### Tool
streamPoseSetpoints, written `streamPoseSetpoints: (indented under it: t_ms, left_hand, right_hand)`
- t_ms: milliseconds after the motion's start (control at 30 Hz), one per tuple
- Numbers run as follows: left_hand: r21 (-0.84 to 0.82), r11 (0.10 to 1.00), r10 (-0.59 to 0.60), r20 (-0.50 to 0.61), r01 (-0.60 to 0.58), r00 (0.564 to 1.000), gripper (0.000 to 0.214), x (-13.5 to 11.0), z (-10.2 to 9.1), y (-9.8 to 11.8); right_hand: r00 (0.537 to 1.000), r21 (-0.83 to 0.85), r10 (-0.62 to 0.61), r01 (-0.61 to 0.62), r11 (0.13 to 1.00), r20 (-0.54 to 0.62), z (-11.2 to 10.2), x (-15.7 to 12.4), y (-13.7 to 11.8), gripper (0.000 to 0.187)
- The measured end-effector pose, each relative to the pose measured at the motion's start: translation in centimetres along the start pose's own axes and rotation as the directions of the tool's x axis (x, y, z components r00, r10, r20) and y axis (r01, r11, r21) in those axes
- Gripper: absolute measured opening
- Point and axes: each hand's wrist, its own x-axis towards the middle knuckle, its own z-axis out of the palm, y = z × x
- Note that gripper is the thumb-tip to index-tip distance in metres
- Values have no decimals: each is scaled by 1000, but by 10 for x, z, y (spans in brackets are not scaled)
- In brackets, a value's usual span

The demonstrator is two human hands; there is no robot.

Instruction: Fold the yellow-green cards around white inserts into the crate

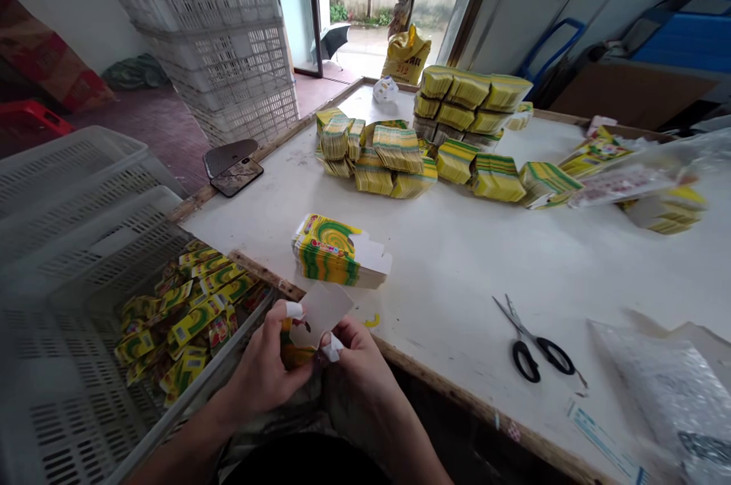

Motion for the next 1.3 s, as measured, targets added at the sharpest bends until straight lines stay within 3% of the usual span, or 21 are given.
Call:
streamPoseSetpoints:
  t_ms: [133, 233, 333, 400, 567, 700, 800, 967, 1133, 1300]
  left_hand:
    - [67, 997, 29, 19, -30, 999, 53, 0, 0, 2]
    - [82, 994, 61, 48, -65, 997, 52, 0, 0, 3]
    - [78, 997, -8, 79, 2, 997, 50, 2, -2, 5]
    - [50, 995, -95, 133, 89, 987, 49, 5, -4, 6]
    - [-62, 978, -174, 283, 199, 943, 60, 10, 2, 4]
    - [-37, 987, -148, 197, 158, 969, 78, 5, 12, -3]
    - [53, 991, -132, 106, 127, 986, 72, 0, 11, -6]
    - [3, 990, -138, 148, 139, 979, 56, 1, -9, -4]
    - [-61, 987, -132, 219, 149, 967, 55, 9, -24, 0]
    - [-62, 986, -133, 246, 153, 960, 55, 11, -28, 4]
  right_hand:
    - [1000, -212, -8, 7, 977, -3, 6, 1, -14, 33]
    - [1000, -269, -1, -2, 963, -8, 8, 3, -17, 36]
    - [1000, -305, -31, 27, 952, -6, 6, 2, -13, 37]
    - [993, -385, -119, 116, 916, 18, 4, -2, -9, 39]
    - [933, -688, -313, 343, 639, 175, 3, -11, 2, 52]
    - [876, -758, -441, 420, 498, 196, 0, -7, 8, 49]
    - [829, -789, -533, 440, 428, 172, -9, -3, 8, 51]
    - [846, -843, -389, 478, 246, 366, -20, -3, 3, 55]
    - [872, -844, -281, 471, 257, 401, -22, -5, -24, 26]
    - [863, -829, -196, 503, 245, 466, -20, -7, -39, 25]
